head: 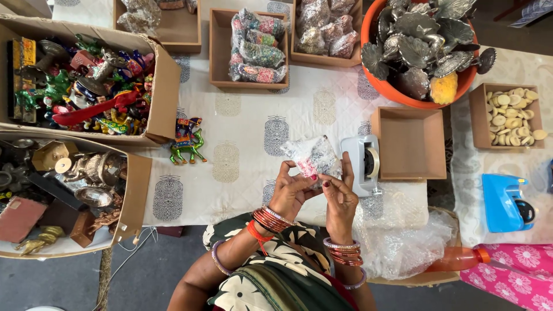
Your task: Picking up small figurines, placing them into plastic bags, and sealing them with tape.
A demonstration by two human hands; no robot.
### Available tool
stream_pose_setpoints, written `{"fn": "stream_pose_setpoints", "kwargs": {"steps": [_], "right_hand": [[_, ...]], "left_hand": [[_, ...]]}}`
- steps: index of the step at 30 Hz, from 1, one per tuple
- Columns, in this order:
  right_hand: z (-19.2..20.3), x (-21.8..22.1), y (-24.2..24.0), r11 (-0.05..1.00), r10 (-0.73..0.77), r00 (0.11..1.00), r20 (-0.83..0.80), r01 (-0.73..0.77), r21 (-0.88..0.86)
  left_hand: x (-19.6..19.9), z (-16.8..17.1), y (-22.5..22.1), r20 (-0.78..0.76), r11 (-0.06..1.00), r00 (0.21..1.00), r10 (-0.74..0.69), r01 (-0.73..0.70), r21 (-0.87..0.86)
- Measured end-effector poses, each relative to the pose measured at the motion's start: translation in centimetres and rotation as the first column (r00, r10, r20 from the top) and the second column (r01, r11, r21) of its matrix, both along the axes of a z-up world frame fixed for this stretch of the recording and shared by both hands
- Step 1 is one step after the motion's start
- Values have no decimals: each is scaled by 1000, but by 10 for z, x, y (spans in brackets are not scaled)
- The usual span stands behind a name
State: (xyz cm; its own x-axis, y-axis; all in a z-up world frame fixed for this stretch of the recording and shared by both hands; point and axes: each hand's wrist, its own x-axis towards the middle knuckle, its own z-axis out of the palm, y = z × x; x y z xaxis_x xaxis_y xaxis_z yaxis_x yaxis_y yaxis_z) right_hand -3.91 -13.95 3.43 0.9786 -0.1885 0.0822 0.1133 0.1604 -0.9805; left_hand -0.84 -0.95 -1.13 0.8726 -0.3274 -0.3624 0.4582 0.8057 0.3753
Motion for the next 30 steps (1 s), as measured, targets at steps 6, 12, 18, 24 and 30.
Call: {"fn": "stream_pose_setpoints", "kwargs": {"steps": [6, 12, 18, 24, 30], "right_hand": [[5, 4, 3, 982, -64, 998, -12, 61, -178], [-12, 6, -11, 859, -100, 984, 148, 160, -486], [-2, 12, -30, 660, -7, 975, 224, 172, -731], [11, 28, -41, 956, 85, 996, -10, -84, -282], [-9, 41, -37, 912, 194, 970, -148, -123, 392]], "left_hand": [[-1, 5, 1, 33, 999, 999, 2, -3, 52], [-3, 15, 0, 77, 994, 997, 15, -24, 104], [-4, 25, 6, 148, 984, 988, -44, 18, 176], [-11, 24, 9, 303, 962, 939, -161, 82, 259], [-7, 12, 10, 331, 928, 915, -232, 106, 356]]}}
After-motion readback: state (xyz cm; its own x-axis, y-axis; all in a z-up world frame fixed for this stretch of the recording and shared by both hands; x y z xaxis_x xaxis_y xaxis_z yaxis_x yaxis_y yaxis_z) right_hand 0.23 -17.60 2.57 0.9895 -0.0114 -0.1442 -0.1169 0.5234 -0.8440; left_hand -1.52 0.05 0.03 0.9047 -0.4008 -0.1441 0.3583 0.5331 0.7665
